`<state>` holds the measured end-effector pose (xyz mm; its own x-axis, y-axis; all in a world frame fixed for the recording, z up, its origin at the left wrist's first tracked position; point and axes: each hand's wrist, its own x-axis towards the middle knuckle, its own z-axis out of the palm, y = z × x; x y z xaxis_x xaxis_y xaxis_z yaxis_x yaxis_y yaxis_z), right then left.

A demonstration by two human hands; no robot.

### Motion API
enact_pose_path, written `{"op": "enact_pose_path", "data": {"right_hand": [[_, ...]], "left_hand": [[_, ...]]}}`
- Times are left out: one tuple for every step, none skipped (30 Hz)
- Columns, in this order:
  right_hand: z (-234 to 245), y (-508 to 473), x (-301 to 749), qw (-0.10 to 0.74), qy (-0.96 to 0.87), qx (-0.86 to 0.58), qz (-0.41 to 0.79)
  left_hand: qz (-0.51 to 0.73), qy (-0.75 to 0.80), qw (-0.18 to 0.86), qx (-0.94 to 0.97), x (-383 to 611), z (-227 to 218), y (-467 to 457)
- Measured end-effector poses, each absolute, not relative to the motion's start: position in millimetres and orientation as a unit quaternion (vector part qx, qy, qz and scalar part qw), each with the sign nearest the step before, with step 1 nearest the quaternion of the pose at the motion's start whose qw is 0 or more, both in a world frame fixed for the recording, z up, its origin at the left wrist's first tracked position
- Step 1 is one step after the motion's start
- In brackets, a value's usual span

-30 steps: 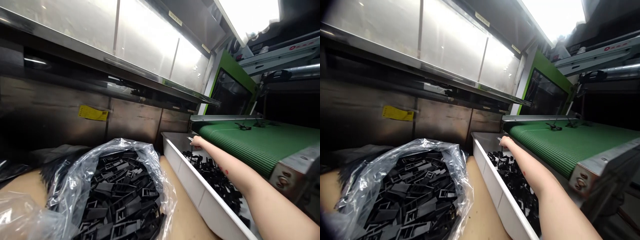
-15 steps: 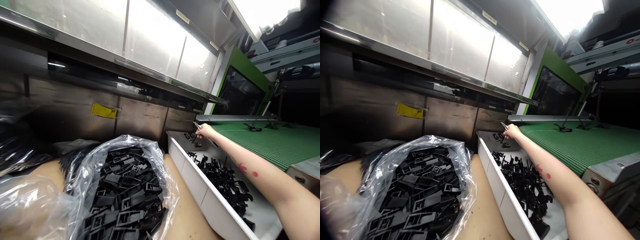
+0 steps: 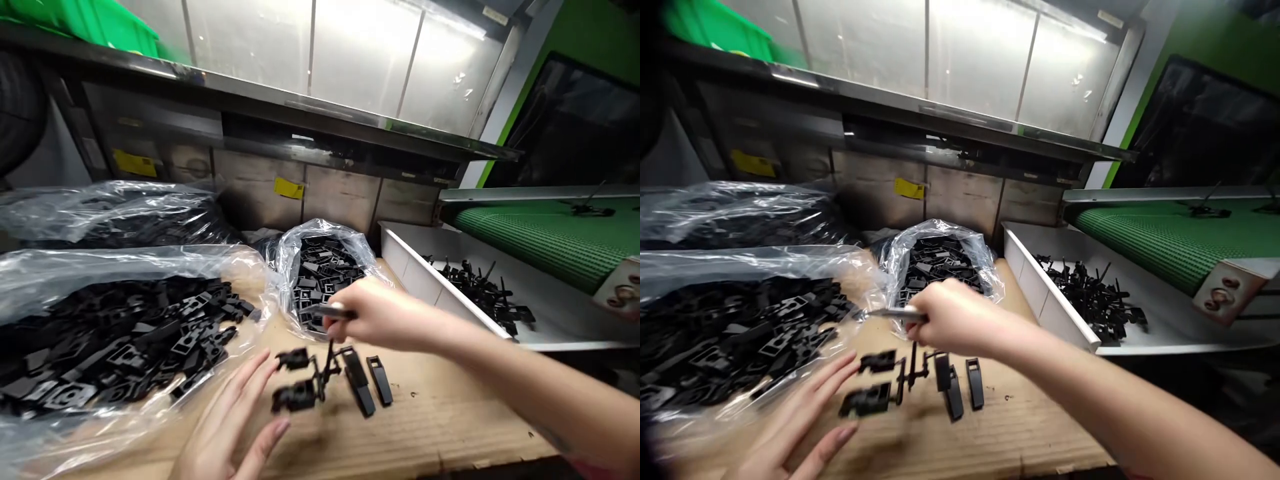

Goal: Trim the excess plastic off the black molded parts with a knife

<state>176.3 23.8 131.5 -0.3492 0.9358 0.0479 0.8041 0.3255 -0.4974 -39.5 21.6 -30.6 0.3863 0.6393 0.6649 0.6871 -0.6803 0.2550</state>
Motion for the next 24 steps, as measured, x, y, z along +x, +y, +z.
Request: {"op": "enact_pose_path", "data": {"right_hand": [[121,26,170,0.164,-0.799,-0.539,0.211],[113,29,165,0.164,-0.798,-0.533,0.227],[106,33,162,0.161,-0.797,-0.527,0.247],[101,35,160,0.159,-0.796,-0.521,0.265],[98,37,158,0.159,-0.794,-0.517,0.279],[96,38,157,0.161,-0.792,-0.516,0.283],[94,37,155,0.168,-0.792,-0.518,0.277],[93,36,153,0.177,-0.791,-0.523,0.262],[92,34,149,0.186,-0.792,-0.528,0.244],[91,32,146,0.193,-0.793,-0.532,0.225],[90,30,142,0.197,-0.795,-0.535,0.206],[89,29,138,0.198,-0.798,-0.536,0.19],[89,29,135,0.197,-0.802,-0.536,0.177],[88,30,133,0.193,-0.806,-0.534,0.167],[88,31,132,0.189,-0.81,-0.533,0.16],[89,32,131,0.183,-0.813,-0.531,0.154],[89,32,132,0.177,-0.817,-0.529,0.148],[90,32,132,0.171,-0.82,-0.529,0.141],[90,32,131,0.167,-0.822,-0.529,0.132],[91,30,130,0.163,-0.824,-0.529,0.125],[91,28,127,0.161,-0.825,-0.528,0.121],[91,27,124,0.158,-0.828,-0.524,0.124],[90,25,121,0.156,-0.831,-0.517,0.133],[90,24,118,0.155,-0.834,-0.51,0.147]], "left_hand": [[-0.369,-0.384,0.05,-0.845,-38,-29,20],[-0.357,-0.369,0.068,-0.856,-38,-27,18],[-0.345,-0.357,0.082,-0.864,-37,-26,16],[-0.334,-0.349,0.092,-0.871,-37,-26,15],[-0.327,-0.343,0.101,-0.875,-38,-25,14],[-0.32,-0.342,0.104,-0.878,-40,-25,14],[-0.315,-0.345,0.102,-0.878,-41,-24,14],[-0.313,-0.349,0.098,-0.878,-42,-24,15],[-0.313,-0.344,0.097,-0.88,-42,-23,15],[-0.315,-0.337,0.104,-0.881,-42,-22,16],[-0.316,-0.331,0.119,-0.881,-41,-21,17],[-0.313,-0.327,0.138,-0.881,-40,-20,18],[-0.309,-0.324,0.16,-0.88,-38,-20,19],[-0.303,-0.322,0.18,-0.879,-36,-19,19],[-0.296,-0.323,0.195,-0.877,-34,-19,20],[-0.29,-0.326,0.204,-0.876,-33,-19,20],[-0.287,-0.326,0.208,-0.876,-32,-19,20],[-0.286,-0.326,0.208,-0.877,-31,-19,21],[-0.289,-0.328,0.207,-0.875,-31,-20,21],[-0.293,-0.329,0.205,-0.874,-32,-22,21],[-0.3,-0.329,0.205,-0.872,-33,-24,21],[-0.303,-0.331,0.202,-0.87,-34,-26,21],[-0.302,-0.333,0.198,-0.871,-35,-28,22],[-0.298,-0.337,0.193,-0.872,-37,-31,22]]}}
